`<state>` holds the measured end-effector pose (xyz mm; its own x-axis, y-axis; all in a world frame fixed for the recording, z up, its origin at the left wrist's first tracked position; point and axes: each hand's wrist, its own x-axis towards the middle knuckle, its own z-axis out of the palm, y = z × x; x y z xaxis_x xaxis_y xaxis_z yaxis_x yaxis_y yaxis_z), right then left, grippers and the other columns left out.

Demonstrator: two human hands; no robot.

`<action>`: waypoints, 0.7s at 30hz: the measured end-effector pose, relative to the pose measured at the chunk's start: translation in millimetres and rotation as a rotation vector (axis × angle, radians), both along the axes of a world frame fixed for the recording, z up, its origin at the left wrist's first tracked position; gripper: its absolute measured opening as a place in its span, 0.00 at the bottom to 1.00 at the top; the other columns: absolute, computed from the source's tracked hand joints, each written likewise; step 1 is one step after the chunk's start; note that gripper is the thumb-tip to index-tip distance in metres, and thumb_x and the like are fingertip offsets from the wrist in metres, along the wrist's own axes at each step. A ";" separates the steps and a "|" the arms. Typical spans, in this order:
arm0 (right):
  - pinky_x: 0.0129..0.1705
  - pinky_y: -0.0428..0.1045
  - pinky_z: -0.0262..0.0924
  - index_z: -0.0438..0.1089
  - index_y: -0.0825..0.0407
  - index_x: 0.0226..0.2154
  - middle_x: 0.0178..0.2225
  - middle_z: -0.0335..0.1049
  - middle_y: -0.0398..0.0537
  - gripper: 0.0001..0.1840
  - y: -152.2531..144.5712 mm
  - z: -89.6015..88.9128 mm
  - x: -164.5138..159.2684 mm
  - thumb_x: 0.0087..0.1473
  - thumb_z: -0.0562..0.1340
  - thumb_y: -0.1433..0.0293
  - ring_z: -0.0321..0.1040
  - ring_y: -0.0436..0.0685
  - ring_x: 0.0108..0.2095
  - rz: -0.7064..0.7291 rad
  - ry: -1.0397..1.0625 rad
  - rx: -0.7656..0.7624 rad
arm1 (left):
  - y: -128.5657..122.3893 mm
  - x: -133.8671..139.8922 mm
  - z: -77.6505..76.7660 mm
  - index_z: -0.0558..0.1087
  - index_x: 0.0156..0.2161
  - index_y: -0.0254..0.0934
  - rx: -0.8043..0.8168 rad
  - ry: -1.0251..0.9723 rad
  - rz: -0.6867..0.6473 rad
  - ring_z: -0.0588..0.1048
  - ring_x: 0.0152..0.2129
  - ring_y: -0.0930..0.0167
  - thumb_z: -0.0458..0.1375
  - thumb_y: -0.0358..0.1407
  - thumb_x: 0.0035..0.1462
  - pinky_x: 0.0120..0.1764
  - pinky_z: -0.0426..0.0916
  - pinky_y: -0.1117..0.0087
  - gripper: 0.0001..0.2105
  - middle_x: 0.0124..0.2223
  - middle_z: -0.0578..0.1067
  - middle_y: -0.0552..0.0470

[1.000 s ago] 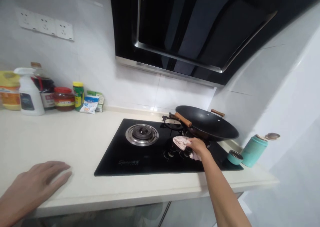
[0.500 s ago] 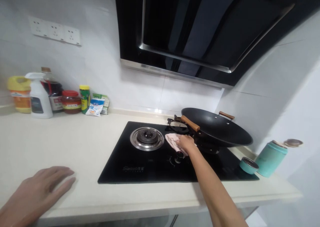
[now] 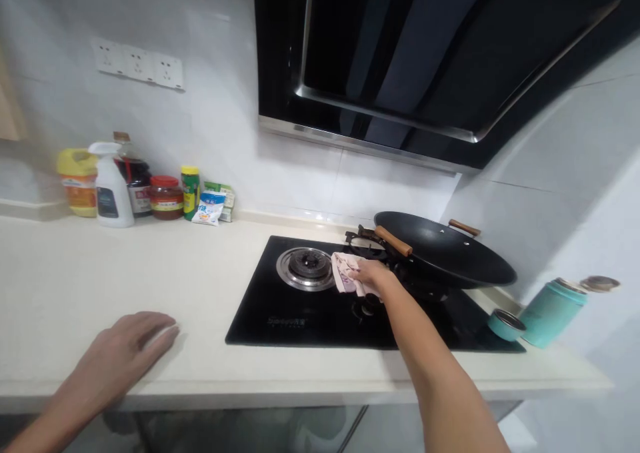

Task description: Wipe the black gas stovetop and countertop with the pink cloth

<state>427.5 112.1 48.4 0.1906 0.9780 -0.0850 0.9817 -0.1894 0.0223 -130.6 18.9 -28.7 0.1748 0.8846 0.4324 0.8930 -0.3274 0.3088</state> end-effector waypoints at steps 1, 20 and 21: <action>0.51 0.55 0.64 0.64 0.45 0.63 0.56 0.73 0.55 0.39 -11.5 2.0 6.9 0.55 0.61 0.44 0.72 0.68 0.53 -0.001 0.013 -0.007 | 0.0 0.6 0.6 0.79 0.42 0.44 -0.003 0.005 0.000 0.75 0.49 0.58 0.49 0.54 0.61 0.53 0.66 0.59 0.21 0.48 0.81 0.48; 0.49 0.51 0.61 0.64 0.44 0.60 0.53 0.71 0.50 0.44 -93.7 -2.5 52.8 0.38 0.72 0.65 0.70 0.64 0.49 0.160 0.088 -0.047 | -9.7 10.8 3.6 0.79 0.44 0.42 0.029 0.098 0.021 0.72 0.51 0.57 0.46 0.51 0.63 0.49 0.63 0.58 0.22 0.51 0.78 0.46; 0.48 0.50 0.61 0.65 0.43 0.58 0.52 0.72 0.49 0.43 -88.6 -2.9 52.5 0.37 0.72 0.65 0.70 0.63 0.48 0.164 0.094 -0.053 | -9.4 10.7 3.3 0.79 0.44 0.42 0.029 0.097 0.021 0.72 0.51 0.57 0.46 0.51 0.63 0.49 0.64 0.58 0.22 0.51 0.78 0.46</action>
